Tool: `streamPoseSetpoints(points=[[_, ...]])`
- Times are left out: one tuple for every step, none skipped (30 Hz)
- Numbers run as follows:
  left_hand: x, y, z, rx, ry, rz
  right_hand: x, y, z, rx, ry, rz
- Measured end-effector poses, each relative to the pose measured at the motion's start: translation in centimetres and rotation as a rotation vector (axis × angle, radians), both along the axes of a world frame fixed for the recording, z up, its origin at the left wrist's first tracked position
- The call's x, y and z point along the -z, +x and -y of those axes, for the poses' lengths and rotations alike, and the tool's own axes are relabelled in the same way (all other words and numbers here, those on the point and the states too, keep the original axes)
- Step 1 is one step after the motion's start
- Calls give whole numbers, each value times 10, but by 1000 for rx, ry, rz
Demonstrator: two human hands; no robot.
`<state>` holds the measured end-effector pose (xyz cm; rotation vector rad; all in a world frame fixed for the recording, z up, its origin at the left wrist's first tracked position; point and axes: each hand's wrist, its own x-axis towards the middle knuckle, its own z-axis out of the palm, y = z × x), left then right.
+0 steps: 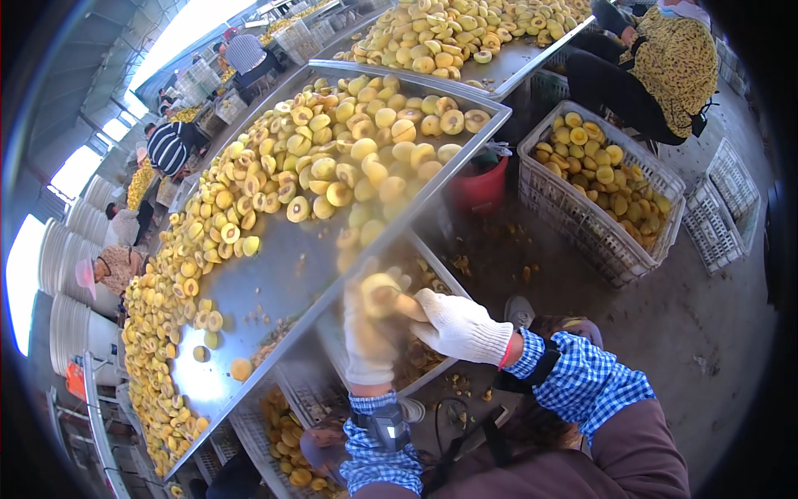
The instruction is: The person removes pits from apricots using a small pitting tool and places the fruit into a bin while working at a large metal processing table.
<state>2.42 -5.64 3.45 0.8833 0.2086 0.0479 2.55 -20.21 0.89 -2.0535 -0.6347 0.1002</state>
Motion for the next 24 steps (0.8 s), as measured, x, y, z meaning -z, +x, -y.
streamPoseSetpoints(points=[[1, 0, -1, -10, 38, -1, 0, 1, -4, 10, -42, 38], [1, 0, -7, -20, 39, -3, -3, 2, -10, 12, -78, 80], [2, 0, -16, -15, 45, -13, -7, 3, -17, -4, -70, 118], [0, -1, -24, -11, 52, -21, -10, 2, -24, -17, -67, 121], [-3, 1, -29, -20, 73, -19, -10, 5, -29, -16, -76, 168], [-5, 3, -35, -29, 70, -9, -13, 8, -35, -16, -84, 218], [-8, 6, -43, -46, 40, -14, -20, 13, -41, -40, -103, 210], [-14, 6, -52, -69, 15, -16, -26, 17, -49, -56, -98, 226], [-20, 5, -61, -83, 34, 7, -32, 22, -57, -88, -107, 268], [-22, 7, -71, -103, 35, 23, -37, 26, -66, -119, -116, 310], [-21, 10, -83, -153, 74, 59, -40, 31, -80, -123, -67, 335], [-20, 13, -96, -204, 111, 94, -45, 34, -95, -143, -62, 348], [-20, 14, -109, -220, 57, 117, -50, 38, -110, -151, -118, 270], [-20, 16, -121, -237, 54, 127, -54, 41, -122, -155, -179, 191], [-21, 18, -133, -298, 124, 134, -48, 46, -136, -158, -114, 281], [-21, 20, -144, -359, 194, 138, -47, 51, -146, -174, -114, 289], [-19, 22, -153, -407, 183, 133, -46, 56, -156, -203, -122, 281], [-21, 23, -159, -420, 180, 135, -45, 60, -164, -228, -133, 270], [-22, 24, -164, -435, 270, 159, -42, 63, -171, -214, -68, 329], [-23, 24, -169, -451, 363, 179, -43, 65, -177, -227, -68, 328], [-20, 26, -177, -455, 347, 195, -45, 67, -183, -237, -78, 326], [-16, 26, -183, -463, 346, 189, -46, 69, -187, -246, -89, 322], [-13, 26, -189, -457, 341, 177, -49, 69, -191, -264, -95, 327], [-12, 26, -192, -455, 331, 168, -47, 69, -196, -270, -95, 325]])
